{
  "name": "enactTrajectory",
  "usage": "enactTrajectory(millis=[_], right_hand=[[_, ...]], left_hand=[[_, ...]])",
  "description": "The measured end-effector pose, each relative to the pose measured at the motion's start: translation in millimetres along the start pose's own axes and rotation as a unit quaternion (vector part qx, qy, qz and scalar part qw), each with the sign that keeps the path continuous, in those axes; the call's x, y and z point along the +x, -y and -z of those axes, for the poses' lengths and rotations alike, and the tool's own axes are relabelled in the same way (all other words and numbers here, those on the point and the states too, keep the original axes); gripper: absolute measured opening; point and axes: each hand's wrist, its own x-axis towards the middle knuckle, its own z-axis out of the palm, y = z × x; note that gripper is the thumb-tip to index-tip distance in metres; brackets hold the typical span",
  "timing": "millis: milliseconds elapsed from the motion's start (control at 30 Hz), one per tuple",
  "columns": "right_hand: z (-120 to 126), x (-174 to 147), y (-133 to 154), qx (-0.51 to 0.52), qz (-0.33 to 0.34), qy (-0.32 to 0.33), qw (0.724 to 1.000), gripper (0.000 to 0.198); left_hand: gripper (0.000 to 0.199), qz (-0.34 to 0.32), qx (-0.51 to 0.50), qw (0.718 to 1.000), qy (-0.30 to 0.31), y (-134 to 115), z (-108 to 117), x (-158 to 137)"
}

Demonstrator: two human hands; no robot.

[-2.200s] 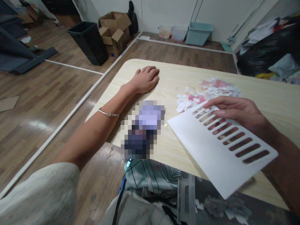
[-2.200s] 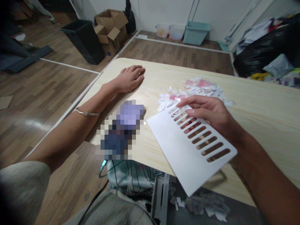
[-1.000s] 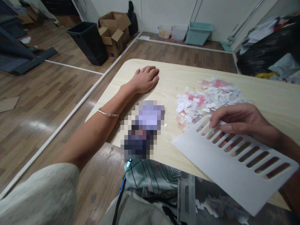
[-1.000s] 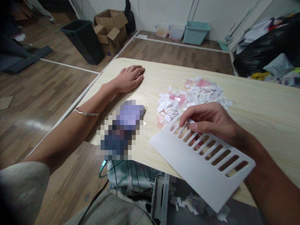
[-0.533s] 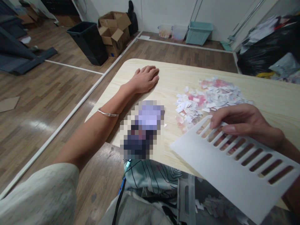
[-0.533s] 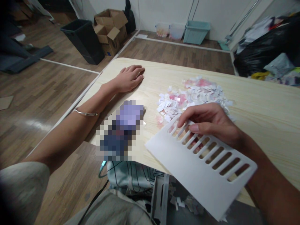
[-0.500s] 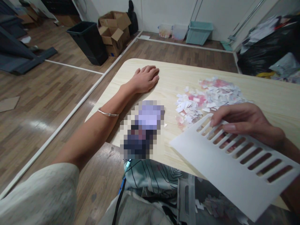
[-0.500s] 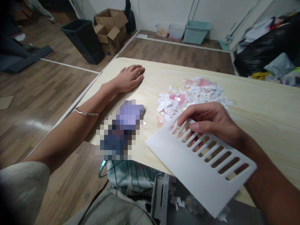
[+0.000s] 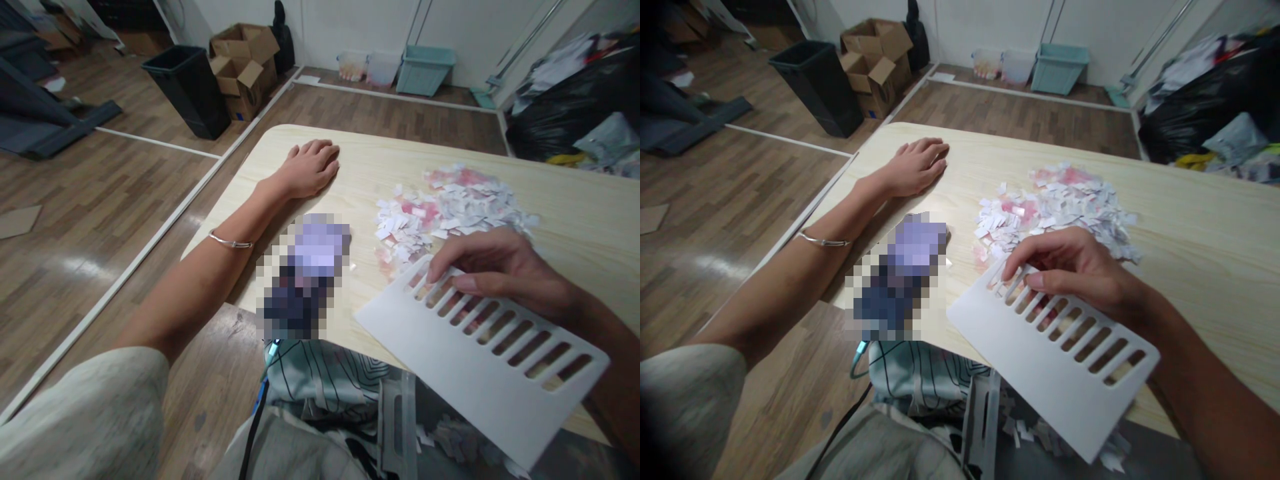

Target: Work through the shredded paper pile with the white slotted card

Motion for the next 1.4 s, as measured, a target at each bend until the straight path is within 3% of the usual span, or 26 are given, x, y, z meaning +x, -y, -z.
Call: enactTrajectory(millis=[267,433,633,833,1033,1200,1333,1400], right_hand=[[-7,2,9,-0.019,-0.007,0.026,0.999,0.023],[1,2,-2,0.015,-0.008,0.051,0.999,0.014],[0,-3,-3,0.044,-0.015,0.017,0.999,0.020],[-10,1,12,-0.017,0.006,-0.010,1.000,0.024],[-21,6,14,-0.091,0.028,0.068,0.993,0.028],[-28,7,11,-0.080,0.023,0.116,0.990,0.021],[-30,2,12,0.018,-0.011,0.069,0.997,0.016],[-30,1,13,0.061,-0.003,0.015,0.998,0.026]], left_hand=[[0.074,-0.008,-0.008,1.000,-0.001,3,0,3],[0.075,0.010,0.000,1.000,0.008,-4,2,1],[0.075,0.001,0.004,1.000,0.006,0,1,0],[0.075,0.014,0.011,1.000,0.013,-3,1,1],[0.075,0.017,0.008,1.000,0.019,-7,4,5],[0.074,-0.002,0.004,1.000,0.007,2,0,9],[0.074,-0.007,0.006,1.000,0.005,3,-1,5],[0.075,0.003,0.013,1.000,0.010,0,-1,1]])
